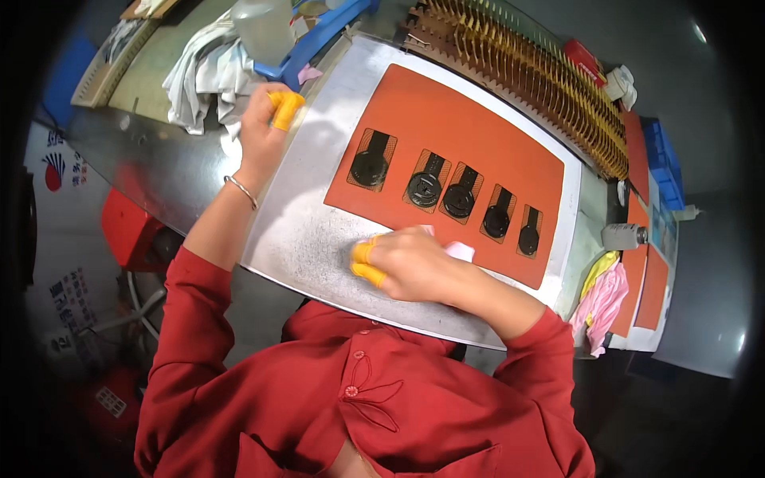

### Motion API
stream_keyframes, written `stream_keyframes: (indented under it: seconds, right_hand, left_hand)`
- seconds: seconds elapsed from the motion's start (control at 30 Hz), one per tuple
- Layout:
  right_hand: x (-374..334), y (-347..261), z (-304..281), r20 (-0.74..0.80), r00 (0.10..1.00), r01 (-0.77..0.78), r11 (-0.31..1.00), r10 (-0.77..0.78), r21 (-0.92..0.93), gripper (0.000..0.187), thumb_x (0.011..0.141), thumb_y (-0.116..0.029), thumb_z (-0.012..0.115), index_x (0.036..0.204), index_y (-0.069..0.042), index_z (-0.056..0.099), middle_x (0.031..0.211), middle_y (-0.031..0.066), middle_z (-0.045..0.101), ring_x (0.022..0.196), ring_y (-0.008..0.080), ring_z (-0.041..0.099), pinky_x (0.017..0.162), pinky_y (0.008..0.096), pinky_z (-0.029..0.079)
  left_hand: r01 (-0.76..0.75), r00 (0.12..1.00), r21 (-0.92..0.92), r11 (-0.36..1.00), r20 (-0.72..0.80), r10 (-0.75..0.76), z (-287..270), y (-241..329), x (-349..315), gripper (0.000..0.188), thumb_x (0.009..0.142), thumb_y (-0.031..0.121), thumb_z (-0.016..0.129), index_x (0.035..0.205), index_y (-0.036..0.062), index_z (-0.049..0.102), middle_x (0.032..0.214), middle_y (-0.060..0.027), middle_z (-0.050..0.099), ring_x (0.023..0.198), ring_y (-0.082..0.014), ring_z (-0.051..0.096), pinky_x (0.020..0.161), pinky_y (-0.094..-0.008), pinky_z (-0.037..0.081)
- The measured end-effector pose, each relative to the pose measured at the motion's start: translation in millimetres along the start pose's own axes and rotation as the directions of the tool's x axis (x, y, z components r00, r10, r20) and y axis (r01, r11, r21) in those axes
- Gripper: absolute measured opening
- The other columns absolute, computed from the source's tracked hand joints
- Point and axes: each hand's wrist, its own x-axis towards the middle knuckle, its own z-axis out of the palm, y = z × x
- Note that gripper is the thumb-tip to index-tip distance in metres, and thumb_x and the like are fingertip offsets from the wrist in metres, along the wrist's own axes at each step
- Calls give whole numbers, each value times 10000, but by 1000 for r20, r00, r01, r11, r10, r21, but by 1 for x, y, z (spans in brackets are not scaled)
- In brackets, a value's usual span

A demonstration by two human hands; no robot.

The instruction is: The person wipes the surface of four dark, bottle-shaped decorative items arranged on a red mat using a yellow cloth. They repeatedly rub each item individually, occasionally reaching for a spray bottle to apply liquid to the cloth before continuing the wiping process.

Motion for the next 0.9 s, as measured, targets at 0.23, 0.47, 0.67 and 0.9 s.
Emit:
stream_keyframes:
  seconds: [0.23, 0.47, 0.67, 0.9]
  right_hand:
    - [-99, 2, -20, -49, 740, -296, 391, 671, 872, 85, 838, -91, 600, 799, -16, 590, 675, 11, 562, 528, 64, 491, 425, 206, 371]
    - [-168, 21, -12, -185, 661, -31, 273, 727, 962, 72, 856, -75, 558, 826, -12, 578, 636, 13, 508, 463, 52, 437, 386, 190, 325]
    - [-236, 22, -43, -289, 514, 46, 310, 808, 950, 52, 855, -64, 559, 825, -23, 571, 587, 12, 500, 417, 47, 415, 366, 187, 325]
    - [-230, 35, -67, -364, 541, 240, 275, 759, 931, 101, 884, -119, 541, 879, -21, 566, 589, 18, 514, 421, 52, 417, 357, 179, 318]
  left_hand:
    - [-283, 679, 69, 957, 719, 149, 55, 84, 20, 930, 593, 381, 792, 1324, 36, 333, 1365, -181, 318, 1239, -346, 324, 1036, -425, 256]
    - [-281, 417, 54, 958, 906, 71, 108, 105, 10, 1014, 525, 409, 823, 1337, 51, 332, 1304, -178, 326, 1217, -360, 298, 1037, -421, 244]
    - [-306, 473, 185, 934, 881, -20, 102, 115, -1, 916, 574, 370, 806, 1308, 39, 371, 1192, -154, 389, 1142, -347, 337, 1003, -410, 271]
    - [-327, 572, 262, 908, 820, -30, 94, 123, -5, 894, 579, 407, 774, 1273, -2, 387, 1185, -168, 438, 1122, -334, 393, 1008, -430, 273]
